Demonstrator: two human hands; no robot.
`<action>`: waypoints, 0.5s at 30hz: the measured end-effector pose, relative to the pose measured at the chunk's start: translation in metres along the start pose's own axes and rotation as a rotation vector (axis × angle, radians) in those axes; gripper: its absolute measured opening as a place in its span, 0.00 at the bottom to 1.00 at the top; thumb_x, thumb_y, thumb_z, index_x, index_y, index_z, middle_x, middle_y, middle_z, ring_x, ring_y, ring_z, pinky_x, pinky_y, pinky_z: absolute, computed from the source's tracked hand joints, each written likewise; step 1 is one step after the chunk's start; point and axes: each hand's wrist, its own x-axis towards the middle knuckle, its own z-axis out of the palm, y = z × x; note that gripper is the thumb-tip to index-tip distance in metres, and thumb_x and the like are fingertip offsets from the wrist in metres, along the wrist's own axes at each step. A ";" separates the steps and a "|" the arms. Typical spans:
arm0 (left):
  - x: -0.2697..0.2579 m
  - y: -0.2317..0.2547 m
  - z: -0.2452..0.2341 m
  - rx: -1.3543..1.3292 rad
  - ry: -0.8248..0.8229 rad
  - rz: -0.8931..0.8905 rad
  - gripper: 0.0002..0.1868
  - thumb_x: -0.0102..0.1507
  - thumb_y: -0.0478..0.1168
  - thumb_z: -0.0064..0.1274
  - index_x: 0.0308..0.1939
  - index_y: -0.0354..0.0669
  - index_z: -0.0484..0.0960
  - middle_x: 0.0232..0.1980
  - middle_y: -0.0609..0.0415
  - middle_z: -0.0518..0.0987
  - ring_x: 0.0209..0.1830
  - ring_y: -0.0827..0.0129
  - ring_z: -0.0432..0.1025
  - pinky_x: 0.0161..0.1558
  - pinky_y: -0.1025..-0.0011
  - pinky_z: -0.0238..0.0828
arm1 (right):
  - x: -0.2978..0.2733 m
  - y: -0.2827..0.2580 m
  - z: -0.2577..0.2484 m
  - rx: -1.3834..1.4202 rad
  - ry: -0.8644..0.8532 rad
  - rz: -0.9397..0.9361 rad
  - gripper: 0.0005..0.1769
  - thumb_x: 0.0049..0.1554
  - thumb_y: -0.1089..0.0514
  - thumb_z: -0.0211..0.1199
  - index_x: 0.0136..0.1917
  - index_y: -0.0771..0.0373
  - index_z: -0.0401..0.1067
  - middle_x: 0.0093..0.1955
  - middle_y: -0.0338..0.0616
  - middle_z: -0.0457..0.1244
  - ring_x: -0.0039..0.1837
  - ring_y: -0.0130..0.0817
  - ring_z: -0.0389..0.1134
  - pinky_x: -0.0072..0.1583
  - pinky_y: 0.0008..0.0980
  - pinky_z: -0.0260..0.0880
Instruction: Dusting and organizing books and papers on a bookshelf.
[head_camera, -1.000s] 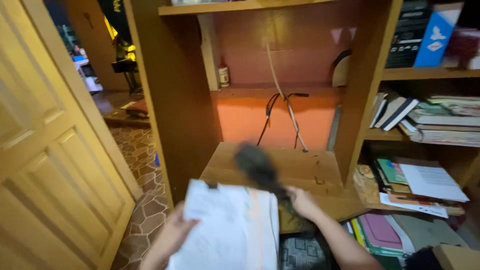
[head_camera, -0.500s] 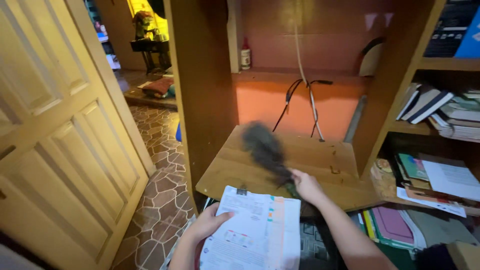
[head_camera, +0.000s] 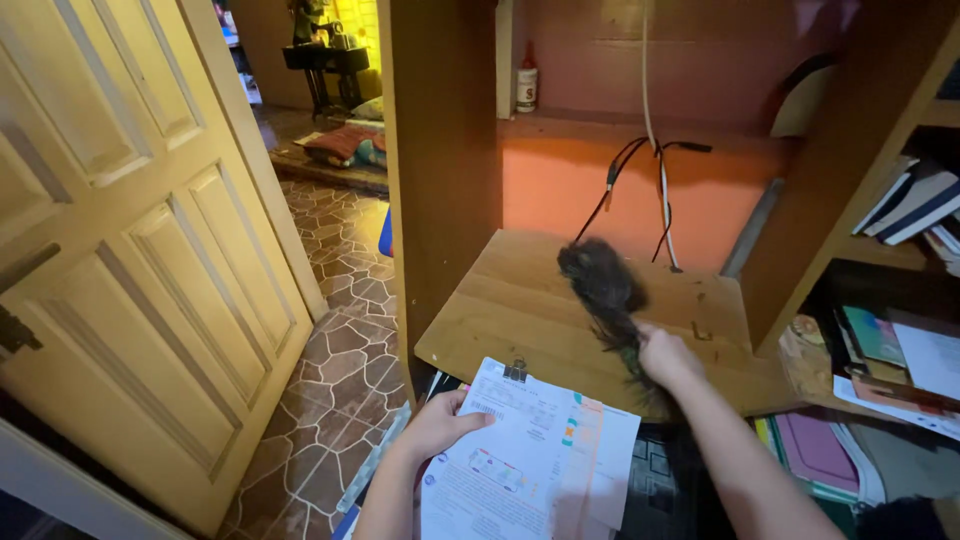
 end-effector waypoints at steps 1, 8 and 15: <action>0.002 -0.001 -0.002 -0.004 0.000 -0.001 0.22 0.58 0.38 0.63 0.54 0.32 0.81 0.47 0.53 0.85 0.45 0.71 0.79 0.50 0.72 0.75 | -0.001 -0.003 0.008 -0.004 -0.001 0.000 0.25 0.69 0.59 0.50 0.76 0.40 0.66 0.66 0.54 0.66 0.68 0.48 0.66 0.66 0.46 0.65; 0.004 -0.008 -0.003 -0.004 0.001 0.026 0.21 0.58 0.39 0.64 0.53 0.33 0.83 0.46 0.54 0.85 0.42 0.74 0.78 0.47 0.74 0.76 | 0.079 0.027 0.083 0.374 -0.256 -0.793 0.26 0.58 0.56 0.50 0.70 0.42 0.69 0.60 0.51 0.72 0.63 0.48 0.73 0.64 0.46 0.70; 0.004 -0.009 -0.004 0.039 0.028 0.020 0.22 0.58 0.41 0.64 0.53 0.34 0.83 0.44 0.53 0.85 0.40 0.74 0.78 0.45 0.73 0.76 | 0.045 0.016 0.062 -0.050 0.004 -0.297 0.21 0.68 0.61 0.52 0.72 0.52 0.72 0.65 0.51 0.68 0.66 0.45 0.69 0.66 0.37 0.68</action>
